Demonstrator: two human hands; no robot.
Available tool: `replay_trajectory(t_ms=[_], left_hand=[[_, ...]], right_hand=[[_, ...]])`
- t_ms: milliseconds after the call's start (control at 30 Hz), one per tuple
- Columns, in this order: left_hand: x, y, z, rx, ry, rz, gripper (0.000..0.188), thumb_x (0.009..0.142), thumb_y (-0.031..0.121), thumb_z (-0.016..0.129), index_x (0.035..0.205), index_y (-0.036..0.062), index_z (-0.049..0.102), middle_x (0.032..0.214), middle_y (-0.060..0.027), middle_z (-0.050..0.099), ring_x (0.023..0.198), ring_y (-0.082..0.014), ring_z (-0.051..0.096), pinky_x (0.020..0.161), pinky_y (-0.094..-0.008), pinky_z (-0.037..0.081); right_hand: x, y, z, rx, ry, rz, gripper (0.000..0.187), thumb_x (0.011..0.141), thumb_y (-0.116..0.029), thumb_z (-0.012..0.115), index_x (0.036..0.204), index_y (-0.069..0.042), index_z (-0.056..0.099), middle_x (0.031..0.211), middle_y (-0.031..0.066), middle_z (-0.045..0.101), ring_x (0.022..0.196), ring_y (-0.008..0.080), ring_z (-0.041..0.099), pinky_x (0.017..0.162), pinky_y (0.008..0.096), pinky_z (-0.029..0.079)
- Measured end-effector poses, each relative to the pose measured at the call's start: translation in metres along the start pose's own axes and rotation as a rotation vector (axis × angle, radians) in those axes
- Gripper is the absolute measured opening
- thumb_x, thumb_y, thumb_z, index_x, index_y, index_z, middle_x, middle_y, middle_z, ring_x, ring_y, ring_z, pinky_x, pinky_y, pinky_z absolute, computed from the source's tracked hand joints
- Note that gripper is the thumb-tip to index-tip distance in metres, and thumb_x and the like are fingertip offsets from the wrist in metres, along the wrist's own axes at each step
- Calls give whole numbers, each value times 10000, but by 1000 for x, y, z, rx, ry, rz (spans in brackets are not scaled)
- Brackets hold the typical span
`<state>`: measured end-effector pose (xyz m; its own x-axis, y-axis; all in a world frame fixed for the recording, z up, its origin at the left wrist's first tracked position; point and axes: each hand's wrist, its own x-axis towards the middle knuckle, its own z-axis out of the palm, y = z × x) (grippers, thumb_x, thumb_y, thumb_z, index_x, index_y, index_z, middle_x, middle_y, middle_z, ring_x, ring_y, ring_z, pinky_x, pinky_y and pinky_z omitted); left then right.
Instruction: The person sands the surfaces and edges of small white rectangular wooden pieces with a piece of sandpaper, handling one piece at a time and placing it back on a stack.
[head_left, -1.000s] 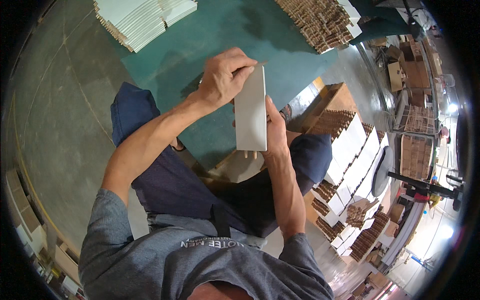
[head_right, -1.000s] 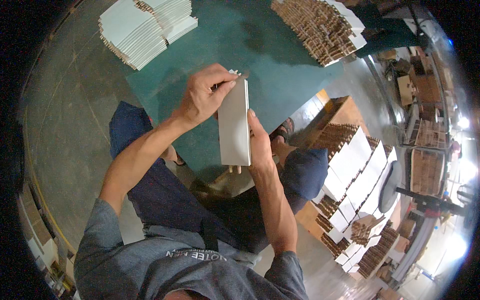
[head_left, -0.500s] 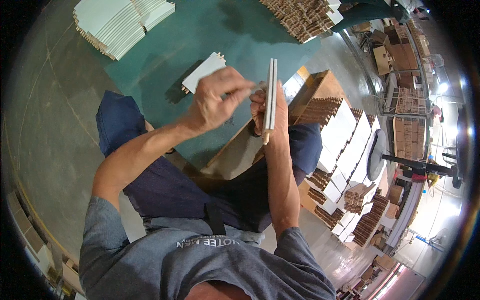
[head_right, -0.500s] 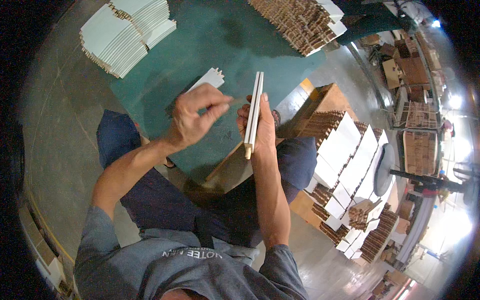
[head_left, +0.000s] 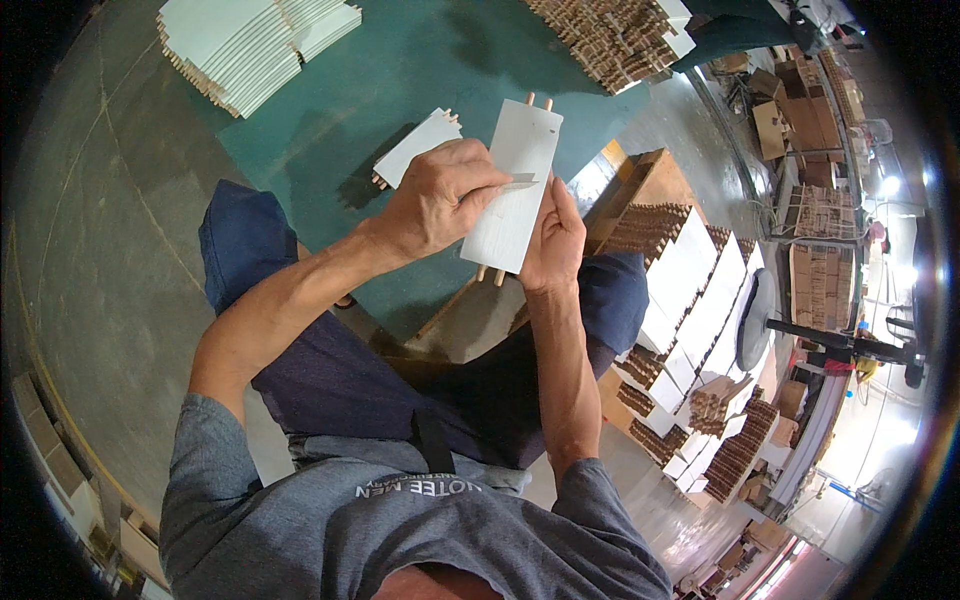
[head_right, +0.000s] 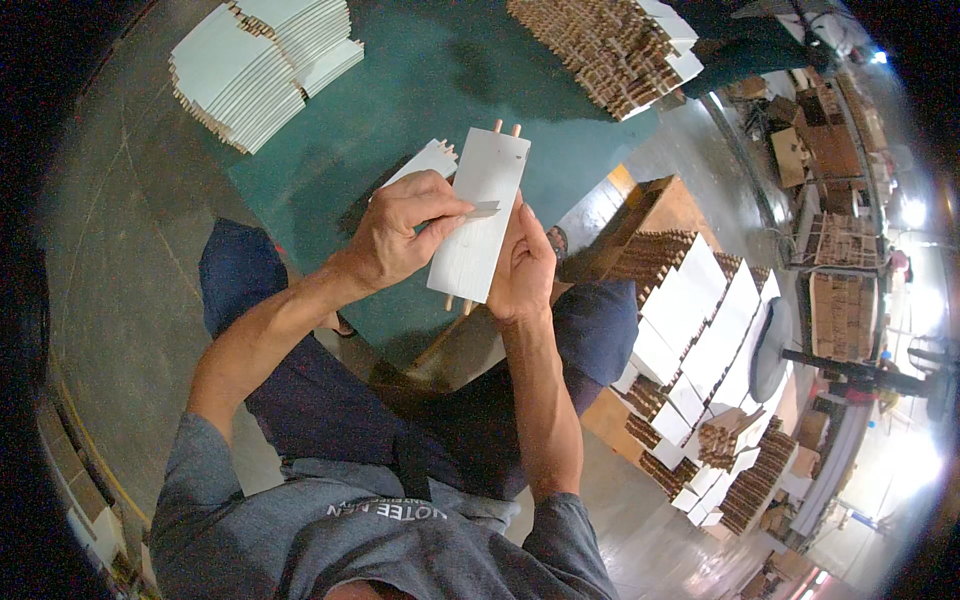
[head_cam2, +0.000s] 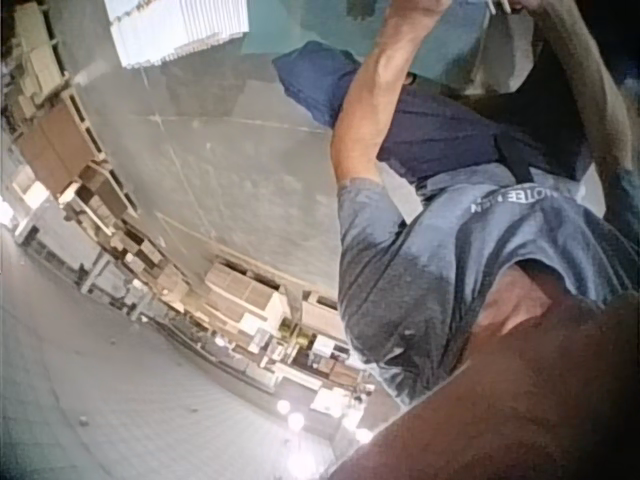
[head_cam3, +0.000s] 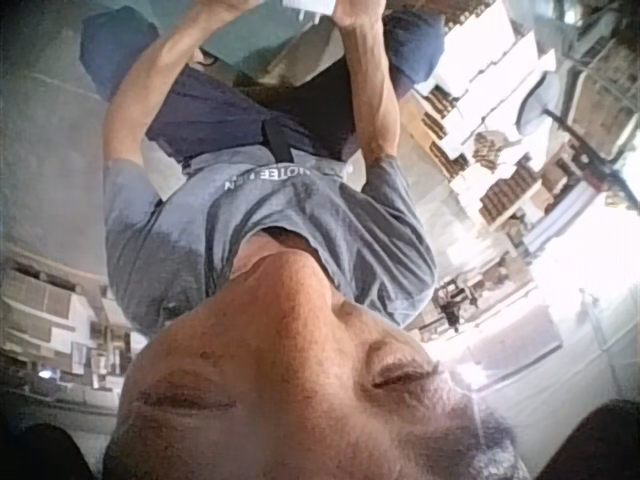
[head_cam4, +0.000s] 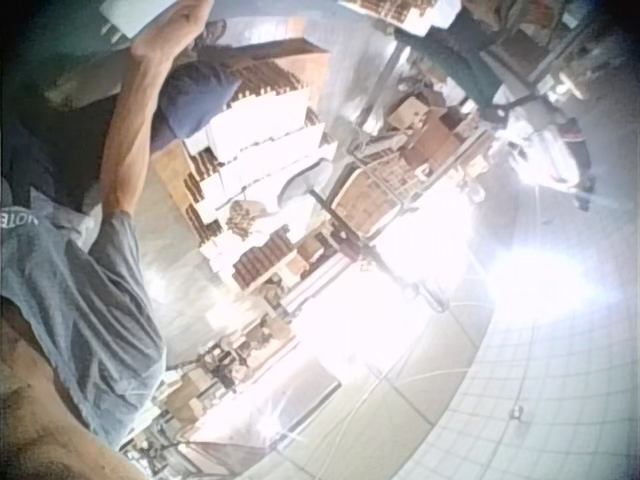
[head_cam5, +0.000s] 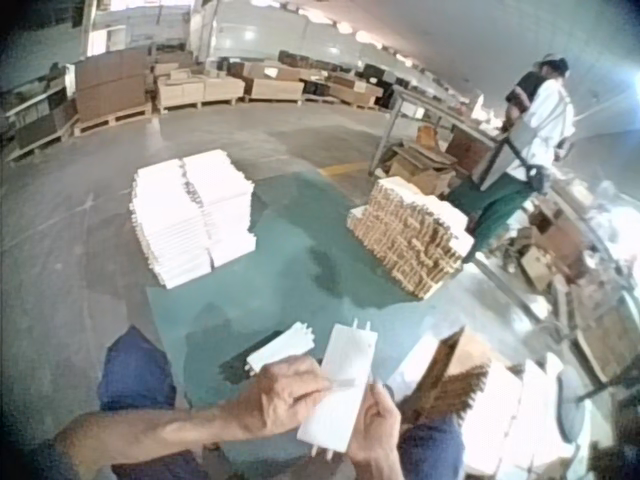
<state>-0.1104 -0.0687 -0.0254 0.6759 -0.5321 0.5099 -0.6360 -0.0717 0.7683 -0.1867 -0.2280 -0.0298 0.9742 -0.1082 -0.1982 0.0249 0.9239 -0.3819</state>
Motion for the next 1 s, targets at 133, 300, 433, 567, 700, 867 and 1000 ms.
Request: replay_trajectory(t_ms=[133,300,433,567,700,867,1000], left_hand=[[9,-9,-6,131,88,72,123,852,5,676,964,4,727,837,-109,653,775,-248,647,684,-360,514],[20,-31,-16,149,192,8,112,860,-1,676,963,-14,716,849,-114,664,773,-239,646,677,-361,505],[15,-32,-17,160,180,-24,104,873,8,670,965,-18,709,858,-116,668,760,-237,650,654,-359,509],[16,-31,-13,149,197,12,97,878,10,666,962,-21,705,856,-116,665,755,-234,651,648,-351,513],[14,-30,-10,142,150,54,95,875,7,667,957,-24,703,867,-118,672,762,-231,659,651,-346,519],[20,-27,-15,109,162,-19,84,853,-17,672,931,-27,703,870,-119,681,760,-237,668,651,-342,520],[13,-29,-12,93,148,36,89,844,-16,683,929,-25,707,864,-122,682,765,-243,671,660,-342,527]], right_hand=[[1,3,-23,-109,-19,160,455,1064,-313,355,1336,14,516,1236,195,637,1089,301,648,865,426,578],[-9,19,13,-347,81,158,528,1053,-390,332,1354,9,502,1193,237,638,940,326,684,806,449,596],[-7,20,6,-341,71,194,538,1052,-405,333,1360,5,496,1162,242,643,878,337,693,762,445,608],[-6,15,-6,-369,10,259,540,1047,-423,349,1339,3,508,1130,238,650,849,328,698,663,397,619],[-10,17,-3,-396,124,218,535,1042,-436,362,1316,-6,526,1109,238,655,823,321,702,628,374,617],[-9,14,-12,-414,55,225,529,1043,-430,366,1321,-6,519,1107,227,658,828,321,701,695,408,611],[-14,18,-1,-395,183,161,522,1042,-422,372,1314,-1,517,1103,222,659,821,319,698,684,390,602]])
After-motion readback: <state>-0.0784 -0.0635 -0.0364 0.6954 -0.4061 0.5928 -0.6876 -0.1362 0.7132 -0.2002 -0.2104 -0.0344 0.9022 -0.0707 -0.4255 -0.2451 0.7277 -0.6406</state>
